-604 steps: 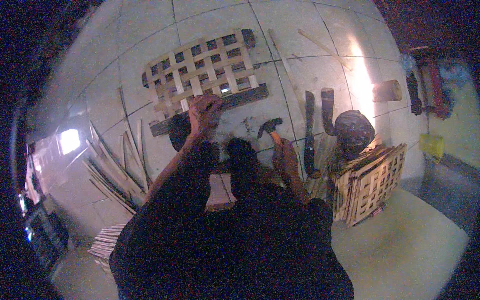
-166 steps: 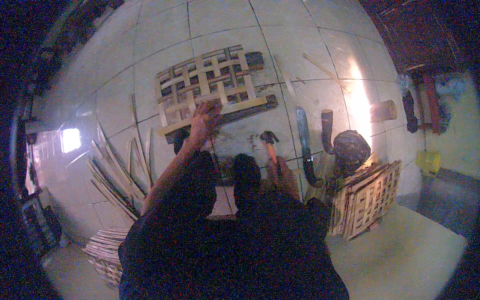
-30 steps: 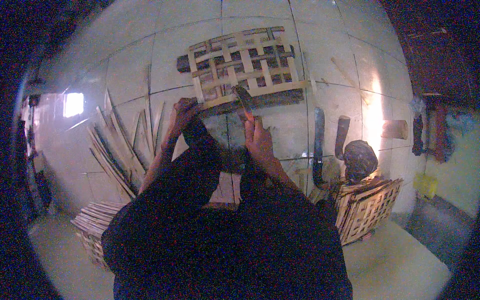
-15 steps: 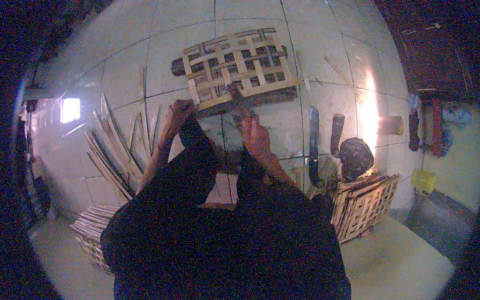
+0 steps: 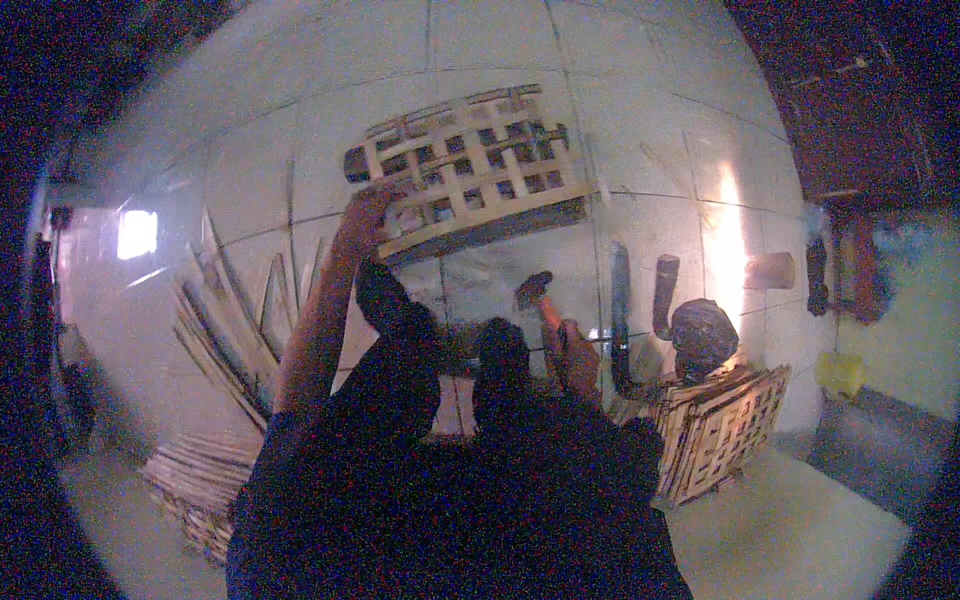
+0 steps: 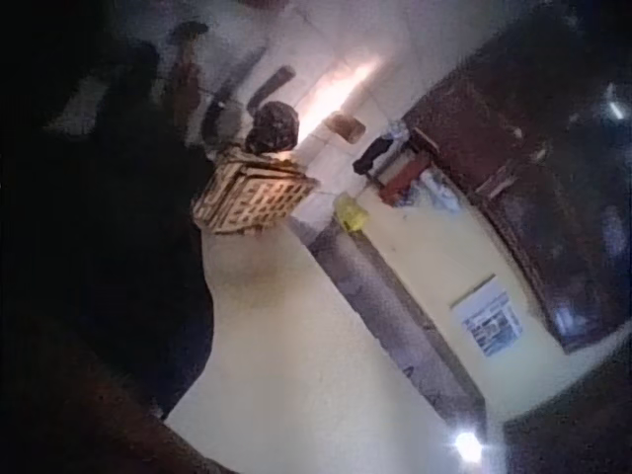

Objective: The person sits on the floor and assembles a wooden lattice by inserting thin wooden strips into a frame. They use a hammer to tap the strips into place and occasionally adjust the frame's position.

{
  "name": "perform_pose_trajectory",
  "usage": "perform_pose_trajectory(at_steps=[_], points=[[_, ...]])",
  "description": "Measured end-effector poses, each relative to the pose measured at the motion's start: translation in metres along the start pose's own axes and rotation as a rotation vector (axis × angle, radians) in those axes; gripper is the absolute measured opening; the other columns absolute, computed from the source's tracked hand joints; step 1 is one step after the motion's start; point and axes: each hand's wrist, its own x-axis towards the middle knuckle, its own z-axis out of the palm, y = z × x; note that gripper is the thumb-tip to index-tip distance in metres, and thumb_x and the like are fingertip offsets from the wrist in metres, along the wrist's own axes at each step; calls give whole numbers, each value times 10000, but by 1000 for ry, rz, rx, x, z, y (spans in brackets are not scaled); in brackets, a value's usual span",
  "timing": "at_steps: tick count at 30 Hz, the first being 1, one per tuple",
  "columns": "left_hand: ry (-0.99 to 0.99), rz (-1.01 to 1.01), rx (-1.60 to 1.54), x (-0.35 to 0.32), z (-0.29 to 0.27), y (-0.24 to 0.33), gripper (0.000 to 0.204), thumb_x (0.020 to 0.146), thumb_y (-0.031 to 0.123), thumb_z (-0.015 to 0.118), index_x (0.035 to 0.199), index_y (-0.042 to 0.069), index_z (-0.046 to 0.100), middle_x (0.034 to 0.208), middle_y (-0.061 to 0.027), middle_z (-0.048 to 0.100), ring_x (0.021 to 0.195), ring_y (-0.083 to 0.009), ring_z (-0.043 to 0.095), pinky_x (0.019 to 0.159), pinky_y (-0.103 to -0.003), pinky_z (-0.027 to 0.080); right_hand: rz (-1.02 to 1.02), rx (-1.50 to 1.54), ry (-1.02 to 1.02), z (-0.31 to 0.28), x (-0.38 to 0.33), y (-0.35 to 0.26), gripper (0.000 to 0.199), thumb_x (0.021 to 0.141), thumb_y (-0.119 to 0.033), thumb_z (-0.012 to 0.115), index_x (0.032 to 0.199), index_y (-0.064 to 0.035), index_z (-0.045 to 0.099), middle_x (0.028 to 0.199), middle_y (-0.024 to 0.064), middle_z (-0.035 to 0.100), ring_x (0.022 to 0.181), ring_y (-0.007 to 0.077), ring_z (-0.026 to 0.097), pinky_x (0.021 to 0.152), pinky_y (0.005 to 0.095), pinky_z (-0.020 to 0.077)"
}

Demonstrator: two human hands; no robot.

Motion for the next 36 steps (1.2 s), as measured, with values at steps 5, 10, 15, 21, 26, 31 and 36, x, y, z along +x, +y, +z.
perform_pose_trajectory(at_steps=[5,10,15,21,26,31,36], points=[[310,-938,-1531,32,-6,53,144,969,180,507,1081,95,535,885,-92,634,809,-238,644,689,-449,601,-635,-588,269,-23,9,-60,283,910,-290,584,1064,-53,584,910,140,612,789,304,589,691,372,473],[280,-650,-1316,36,-10,97,231,976,225,499,1157,82,493,1008,-103,605,891,-223,626,766,-435,586,-318,370,57,22,57,-112,391,947,-387,525,1084,-22,555,956,133,591,851,240,592,750,388,470],[251,-757,-1491,34,-9,154,391,975,219,508,1328,75,421,1193,-107,560,1031,-197,583,830,-358,534,83,916,26,31,113,-206,393,960,-356,525,1213,-57,500,951,66,612,817,151,580,636,300,497],[-541,-565,-867,-1,-21,162,499,945,188,556,1394,47,391,1270,-98,557,1138,-192,542,904,-329,473,-367,485,184,-59,177,-196,409,961,-381,513,1204,-52,518,904,19,611,771,79,558,544,241,475],[-9,7,-151,80,-120,205,538,856,156,638,1354,71,453,1308,-153,530,1238,-287,479,1040,-412,372,-554,131,-122,-176,175,-255,362,943,-379,544,1024,-41,647,677,13,592,635,91,562,559,256,454],[-54,271,311,166,-129,234,528,819,266,680,1294,103,517,1305,-171,515,1205,-349,493,1012,-438,405,-747,-164,-318,-205,172,-299,369,924,-385,567,988,-43,690,671,44,607,638,98,558,589,288,458],[-324,95,215,168,-90,186,446,865,289,623,1258,88,551,1022,-162,606,981,-338,579,856,-449,465,-765,-182,-453,-174,182,-302,396,916,-397,579,984,-24,694,700,52,642,679,130,570,660,320,470]])
